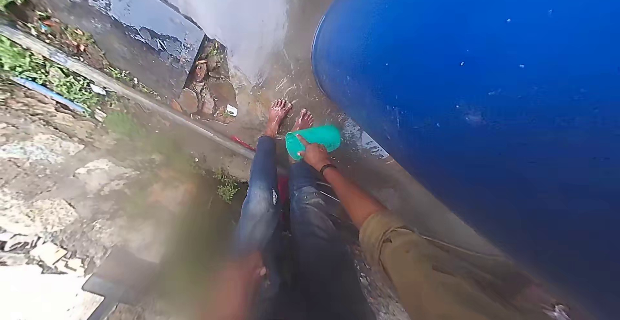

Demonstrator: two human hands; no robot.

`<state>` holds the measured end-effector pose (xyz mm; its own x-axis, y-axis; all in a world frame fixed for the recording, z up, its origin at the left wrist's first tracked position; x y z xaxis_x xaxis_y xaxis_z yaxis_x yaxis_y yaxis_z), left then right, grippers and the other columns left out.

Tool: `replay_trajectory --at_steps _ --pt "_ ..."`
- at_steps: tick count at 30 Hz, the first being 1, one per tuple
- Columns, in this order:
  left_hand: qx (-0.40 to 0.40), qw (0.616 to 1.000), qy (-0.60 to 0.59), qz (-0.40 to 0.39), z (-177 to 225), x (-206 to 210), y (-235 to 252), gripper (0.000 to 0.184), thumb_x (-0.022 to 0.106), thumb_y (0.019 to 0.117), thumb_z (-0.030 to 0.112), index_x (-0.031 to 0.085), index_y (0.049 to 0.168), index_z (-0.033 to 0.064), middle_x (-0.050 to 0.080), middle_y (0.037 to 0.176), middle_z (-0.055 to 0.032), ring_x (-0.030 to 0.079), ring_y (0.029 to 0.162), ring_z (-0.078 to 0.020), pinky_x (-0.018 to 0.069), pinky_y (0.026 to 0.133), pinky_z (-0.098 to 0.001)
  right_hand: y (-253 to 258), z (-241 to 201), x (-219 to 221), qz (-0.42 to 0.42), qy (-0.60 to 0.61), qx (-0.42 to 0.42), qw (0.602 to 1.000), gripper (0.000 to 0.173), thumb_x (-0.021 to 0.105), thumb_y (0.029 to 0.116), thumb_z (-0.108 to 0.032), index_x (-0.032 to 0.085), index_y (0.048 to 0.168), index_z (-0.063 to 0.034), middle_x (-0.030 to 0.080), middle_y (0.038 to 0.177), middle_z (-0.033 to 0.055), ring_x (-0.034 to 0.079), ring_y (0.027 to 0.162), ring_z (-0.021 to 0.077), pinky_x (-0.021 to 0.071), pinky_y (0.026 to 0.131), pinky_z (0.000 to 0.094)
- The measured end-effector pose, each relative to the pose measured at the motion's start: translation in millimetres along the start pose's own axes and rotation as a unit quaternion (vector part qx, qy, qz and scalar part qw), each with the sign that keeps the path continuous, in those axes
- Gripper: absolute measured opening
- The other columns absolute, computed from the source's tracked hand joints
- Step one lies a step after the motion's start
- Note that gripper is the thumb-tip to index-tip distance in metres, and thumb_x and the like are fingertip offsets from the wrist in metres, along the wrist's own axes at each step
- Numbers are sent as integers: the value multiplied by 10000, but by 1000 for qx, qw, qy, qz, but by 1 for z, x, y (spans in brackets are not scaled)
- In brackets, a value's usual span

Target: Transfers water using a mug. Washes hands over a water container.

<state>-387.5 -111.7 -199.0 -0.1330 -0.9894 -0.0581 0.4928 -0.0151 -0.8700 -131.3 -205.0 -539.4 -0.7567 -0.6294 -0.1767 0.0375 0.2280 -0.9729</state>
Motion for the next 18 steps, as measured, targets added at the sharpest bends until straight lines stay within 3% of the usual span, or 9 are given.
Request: replay_trajectory --at_steps 6,12,18 --pt "-12 1000 10 -7 -5 8 -1 412 418 1066 397 659 967 78 629 685 -89 670 652 -296 529 581 -524 12 -31 2 26 -17 -12 999 714 579 1034 -384 217 1647 -338 716 1109 227 668 1094 424 436 1041 612" --pt "-1 1000 9 6 -6 9 -1 419 414 1069 412 659 969 87 632 684 -83 672 654 -291 532 582 -519 11 -8 -3 28 -37 -5 999 711 586 1029 -377 223 1641 -371 727 1085 207 674 1083 407 428 1047 605" --pt "5 1000 10 5 -4 9 2 396 420 1067 381 661 977 80 638 699 -88 677 673 -296 536 603 -529 1 24 -1 12 -29 28 999 709 588 1020 -373 236 1635 -397 710 1163 218 644 1162 414 409 1072 612"
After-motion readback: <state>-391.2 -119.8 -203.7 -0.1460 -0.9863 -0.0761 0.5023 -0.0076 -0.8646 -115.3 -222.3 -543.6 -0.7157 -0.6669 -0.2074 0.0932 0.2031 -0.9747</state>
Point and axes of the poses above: each hand's wrist, its own y-axis towards the middle knuckle, its own x-axis out of the palm, z = x × y, the point moved 5 cm from there along y, towards the middle knuckle
